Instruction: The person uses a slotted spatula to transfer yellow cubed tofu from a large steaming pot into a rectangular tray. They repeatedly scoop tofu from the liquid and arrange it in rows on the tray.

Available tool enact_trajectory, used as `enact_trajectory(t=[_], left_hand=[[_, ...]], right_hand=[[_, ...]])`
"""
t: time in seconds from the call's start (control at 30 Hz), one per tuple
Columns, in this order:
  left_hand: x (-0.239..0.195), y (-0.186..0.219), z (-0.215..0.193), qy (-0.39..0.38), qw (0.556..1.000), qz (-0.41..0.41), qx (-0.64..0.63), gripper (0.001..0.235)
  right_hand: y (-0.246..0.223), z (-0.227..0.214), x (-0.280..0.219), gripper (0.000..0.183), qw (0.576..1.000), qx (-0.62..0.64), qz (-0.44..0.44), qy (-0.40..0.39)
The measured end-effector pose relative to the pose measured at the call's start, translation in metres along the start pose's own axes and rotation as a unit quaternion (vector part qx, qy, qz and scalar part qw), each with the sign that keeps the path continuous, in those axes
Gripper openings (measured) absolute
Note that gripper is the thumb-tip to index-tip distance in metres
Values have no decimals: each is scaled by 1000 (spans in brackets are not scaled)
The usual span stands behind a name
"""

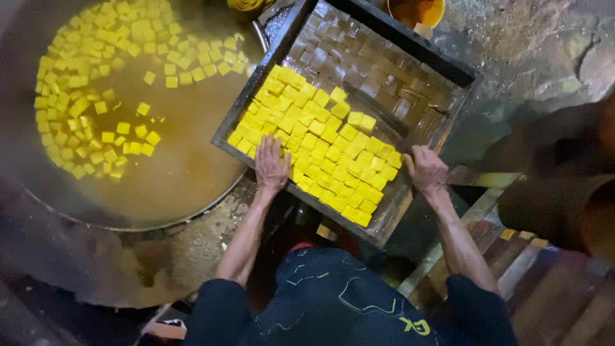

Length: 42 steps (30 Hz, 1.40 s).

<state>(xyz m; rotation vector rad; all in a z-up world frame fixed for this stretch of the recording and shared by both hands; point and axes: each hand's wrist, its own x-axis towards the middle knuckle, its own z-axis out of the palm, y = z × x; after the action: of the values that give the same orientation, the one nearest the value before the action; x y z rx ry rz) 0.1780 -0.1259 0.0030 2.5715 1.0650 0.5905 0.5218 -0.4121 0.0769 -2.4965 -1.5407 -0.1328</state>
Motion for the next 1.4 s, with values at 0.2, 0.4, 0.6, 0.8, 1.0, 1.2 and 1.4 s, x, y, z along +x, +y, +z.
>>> enact_trajectory(t=[0.2,0.4,0.6,0.8,1.0,1.2,1.4], left_hand=[[72,42,53,11,996,54,-71,50],[159,73,112,-32,972,220,-75,60],[167,73,121,-278,930,214,111,36],[59,15,59,-75,968,237,-22,45],[-73,-174,-87,139,979,-152,-8,50],[-201,-263,-141,71,947,-288,123,56],[-219,-262,-139,36,932,-350,83,53]], right_hand=[[5,-23,-17,26,997,26,-48,45],[22,-61,-60,25,999,-48,17,2],[-4,-69,-81,25,999,-23,31,23],[-69,-53,-23,25,965,185,138,124],[-237,32,43,26,775,607,175,-7],[-457,149,106,38,766,586,86,-249],[-528,225,93,50,885,336,75,-314]])
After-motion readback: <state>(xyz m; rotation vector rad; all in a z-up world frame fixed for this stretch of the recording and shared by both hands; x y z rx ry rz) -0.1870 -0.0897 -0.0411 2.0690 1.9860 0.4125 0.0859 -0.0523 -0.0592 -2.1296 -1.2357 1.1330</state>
